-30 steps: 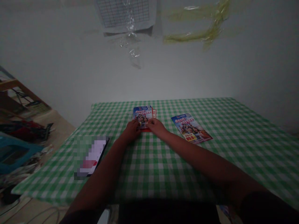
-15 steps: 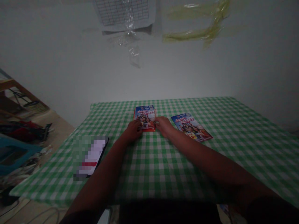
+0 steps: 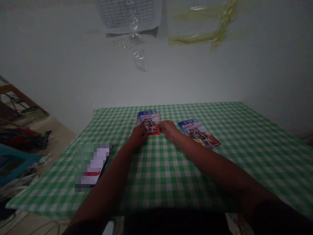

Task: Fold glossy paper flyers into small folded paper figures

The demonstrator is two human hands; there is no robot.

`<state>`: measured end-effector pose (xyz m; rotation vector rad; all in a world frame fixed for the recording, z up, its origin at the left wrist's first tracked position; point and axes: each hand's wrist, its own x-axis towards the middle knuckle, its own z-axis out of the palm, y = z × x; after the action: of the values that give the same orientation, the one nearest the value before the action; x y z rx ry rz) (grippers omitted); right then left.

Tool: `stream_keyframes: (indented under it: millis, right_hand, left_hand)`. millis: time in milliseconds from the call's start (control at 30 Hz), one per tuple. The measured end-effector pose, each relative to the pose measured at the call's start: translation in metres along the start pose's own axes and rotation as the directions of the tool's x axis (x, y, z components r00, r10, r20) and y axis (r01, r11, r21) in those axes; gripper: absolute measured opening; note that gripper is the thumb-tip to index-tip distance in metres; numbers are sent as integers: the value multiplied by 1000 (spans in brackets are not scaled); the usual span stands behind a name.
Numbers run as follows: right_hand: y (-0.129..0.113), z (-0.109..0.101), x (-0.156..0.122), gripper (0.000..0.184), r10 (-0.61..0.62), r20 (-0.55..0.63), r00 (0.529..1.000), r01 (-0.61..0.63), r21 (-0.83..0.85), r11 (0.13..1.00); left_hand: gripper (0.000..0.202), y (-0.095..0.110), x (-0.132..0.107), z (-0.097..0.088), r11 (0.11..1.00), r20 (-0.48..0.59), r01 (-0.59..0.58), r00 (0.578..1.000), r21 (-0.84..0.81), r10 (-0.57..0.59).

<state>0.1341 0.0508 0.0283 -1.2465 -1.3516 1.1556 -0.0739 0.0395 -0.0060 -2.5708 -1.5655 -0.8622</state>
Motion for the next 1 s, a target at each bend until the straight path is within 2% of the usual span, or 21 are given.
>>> stream_keyframes:
  millis: [100,267,300,367,467,567,700,800,867,933,1000]
  right_hand:
    - [3,-19,-24,10,-63,-8,998,61,-157,986]
    - [11,-64,-81,33,-249,136,959,282,-360,889]
    - [14,-74,-89,34,-311,179,933,358,-519,776]
    - [22,-90,-101,33,-305,211,929,355,-746,564]
    - [31,-102,-109,36,-257,211,943,319,-794,517]
    - [32,-99,-116,44,-237,264,935,354,-741,571]
    - [27,-85,-125,53,-279,385,880,457,-526,717]
    - [23,-77,-129,46,-279,418,864,424,-309,851]
    - [20,-75,-129,36,-277,404,872,371,-173,912]
    - [17,-78,-126,28,-308,349,885,374,-141,917]
    - [15,-86,-121,25,-361,287,887,433,-248,867]
  left_hand:
    - [22,-1,0,1,1000,5,-1,1000,8,1]
    - [40,0,-1,3,999,-13,26,1000,32,-25]
    - [44,1,-2,3,999,-20,31,999,37,-30]
    - [51,4,-3,2,998,-35,34,999,45,-33]
    - [56,12,-3,-1,999,-51,18,999,52,-15]
    - [58,25,-5,-3,998,-28,-43,999,45,44]
    - [51,51,-9,-1,977,83,-203,975,-70,208]
    - [46,72,-14,2,933,171,-298,927,-202,334]
    - [42,84,-15,3,918,214,-322,904,-231,370]
    - [39,91,-16,2,916,262,-342,883,-211,390]
    - [34,93,-15,0,922,286,-336,880,-191,380]
